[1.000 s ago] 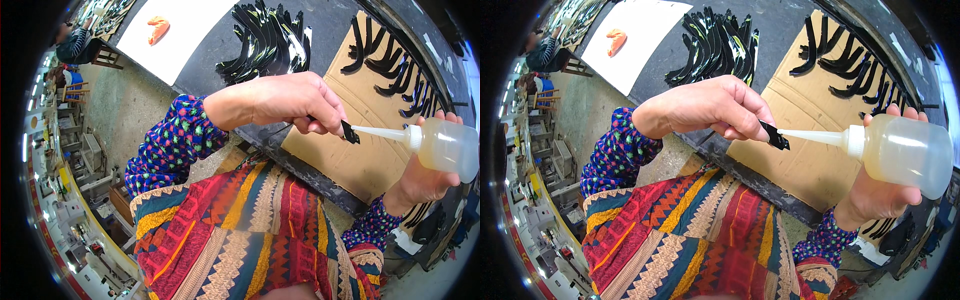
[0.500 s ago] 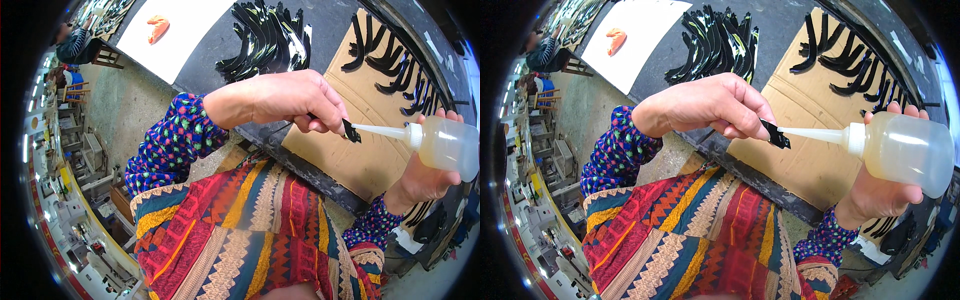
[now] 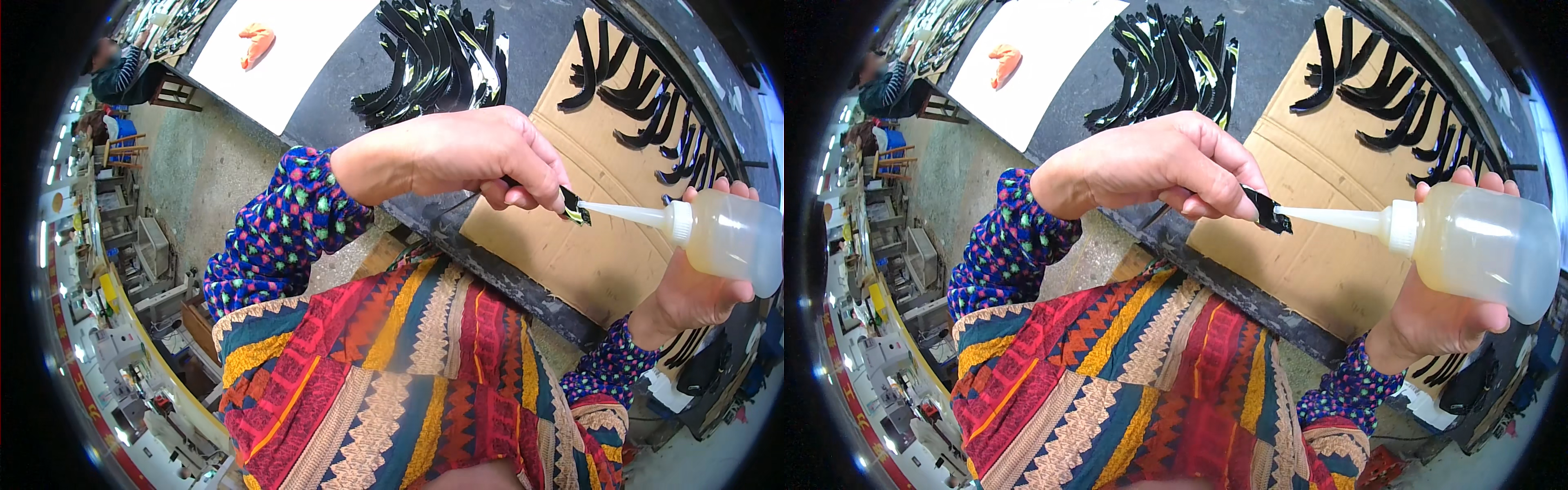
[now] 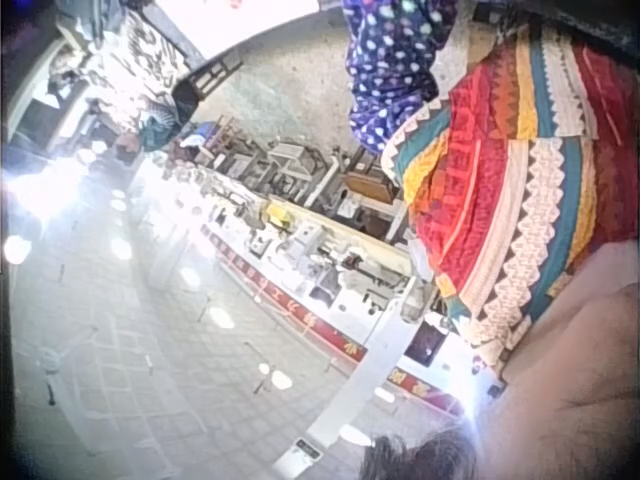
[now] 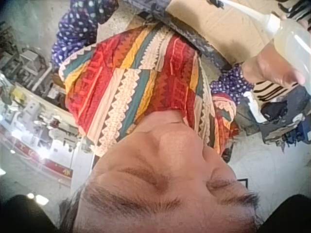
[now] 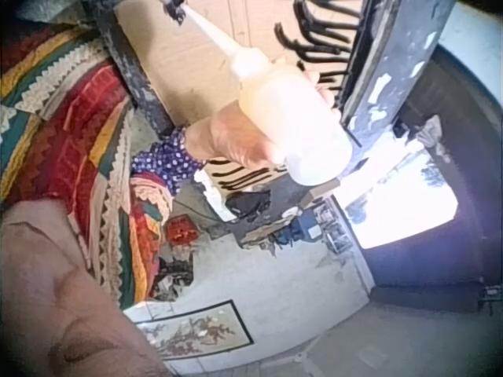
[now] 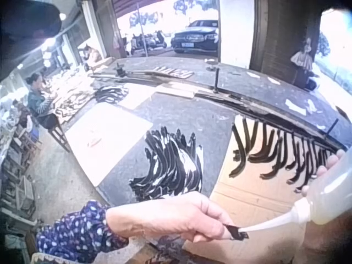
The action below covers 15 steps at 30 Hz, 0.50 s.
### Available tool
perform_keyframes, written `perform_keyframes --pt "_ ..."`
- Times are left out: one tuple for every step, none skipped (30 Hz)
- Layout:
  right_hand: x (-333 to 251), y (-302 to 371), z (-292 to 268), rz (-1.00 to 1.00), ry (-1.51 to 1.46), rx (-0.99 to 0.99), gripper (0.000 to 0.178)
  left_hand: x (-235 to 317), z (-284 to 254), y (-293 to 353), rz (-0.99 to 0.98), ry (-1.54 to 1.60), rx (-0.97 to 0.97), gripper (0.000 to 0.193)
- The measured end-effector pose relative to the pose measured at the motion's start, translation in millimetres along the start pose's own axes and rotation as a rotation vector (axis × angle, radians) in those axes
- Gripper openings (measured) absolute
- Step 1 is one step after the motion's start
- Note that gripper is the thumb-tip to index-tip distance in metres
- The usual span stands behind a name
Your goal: Apply glue to small black shoe components from a squeeze bottle and place them onto a cardboard sheet for organization.
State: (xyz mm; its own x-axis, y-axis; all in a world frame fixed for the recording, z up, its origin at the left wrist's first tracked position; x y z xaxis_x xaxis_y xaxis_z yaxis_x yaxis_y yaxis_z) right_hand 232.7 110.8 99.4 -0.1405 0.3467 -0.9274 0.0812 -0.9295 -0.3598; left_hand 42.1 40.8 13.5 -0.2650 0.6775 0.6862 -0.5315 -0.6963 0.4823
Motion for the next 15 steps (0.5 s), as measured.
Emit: perform_keyframes --pt "0.1 0.1 -0.6 0.000 -0.001 0.002 0.100 -0.1 -0.2 -0.7 -0.001 0.001 0.000 0.012" --pt "0.3 0.1 -1.1 0.000 0.001 0.003 0.100 -0.2 -0.3 -1.2 -0.002 0.002 0.001 0.012" --pt "0.1 0.4 -1.5 0.001 0.000 0.004 0.100 -0.5 -0.1 -1.1 -0.003 0.002 0.001 0.012" --pt "0.0 0.7 -1.7 0.001 -0.002 0.006 0.100 -0.9 0.3 -1.0 -0.004 0.003 0.000 0.012" --pt "-0.3 0.8 -1.7 0.002 -0.002 0.006 0.100 -1.3 0.6 -0.9 -0.006 0.004 -0.001 0.012" --pt "-1.0 0.5 -1.3 -0.001 0.005 0.002 0.099 -1.4 0.9 -1.2 -0.005 0.004 -0.001 0.012" --pt "-1.5 0.3 -1.0 -0.005 0.012 -0.003 0.099 -2.0 1.8 -1.4 -0.010 0.010 -0.008 0.012" --pt "-1.6 0.0 -1.2 -0.005 0.012 -0.003 0.099 -2.5 2.8 -1.6 -0.015 0.015 -0.015 0.013" --pt "-1.4 0.1 -0.8 -0.004 0.012 -0.007 0.099 -2.7 3.1 -1.3 -0.016 0.015 -0.015 0.013" --pt "-1.2 0.2 -0.4 -0.002 0.011 -0.012 0.099 -2.6 3.5 -0.9 -0.016 0.013 -0.013 0.013" --pt "-1.1 0.5 -0.1 -0.001 0.011 -0.011 0.099 -2.7 3.7 -0.7 -0.015 0.010 -0.012 0.013" --pt "-0.8 0.4 -0.1 0.001 0.007 -0.006 0.099 -2.7 4.1 -0.8 -0.016 0.010 -0.012 0.013" --pt "-0.5 0.3 -0.5 0.004 0.003 -0.001 0.099 -2.6 4.4 -1.1 -0.014 0.008 -0.012 0.013" --pt "-0.3 0.3 -0.8 0.004 0.003 -0.001 0.099 -2.3 4.7 -1.4 -0.012 0.007 -0.013 0.014" --pt "-0.5 0.7 -0.8 0.000 0.008 -0.002 0.098 -2.6 4.7 -1.3 -0.013 0.007 -0.013 0.014"
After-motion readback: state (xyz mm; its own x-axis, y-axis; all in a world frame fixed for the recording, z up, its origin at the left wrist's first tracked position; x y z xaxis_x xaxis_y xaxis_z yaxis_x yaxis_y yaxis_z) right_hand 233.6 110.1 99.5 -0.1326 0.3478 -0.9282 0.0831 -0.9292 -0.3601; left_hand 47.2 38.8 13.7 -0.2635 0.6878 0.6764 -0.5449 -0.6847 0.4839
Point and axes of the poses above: each hand's wrist, its own y-axis away from the middle knuckle, its own z-axis out of the palm, x = y × z, the point moved 10 cm from there along -y, towards the middle knuckle, and after that the axes turned 11 degrees about y, right-handed, at the moved point
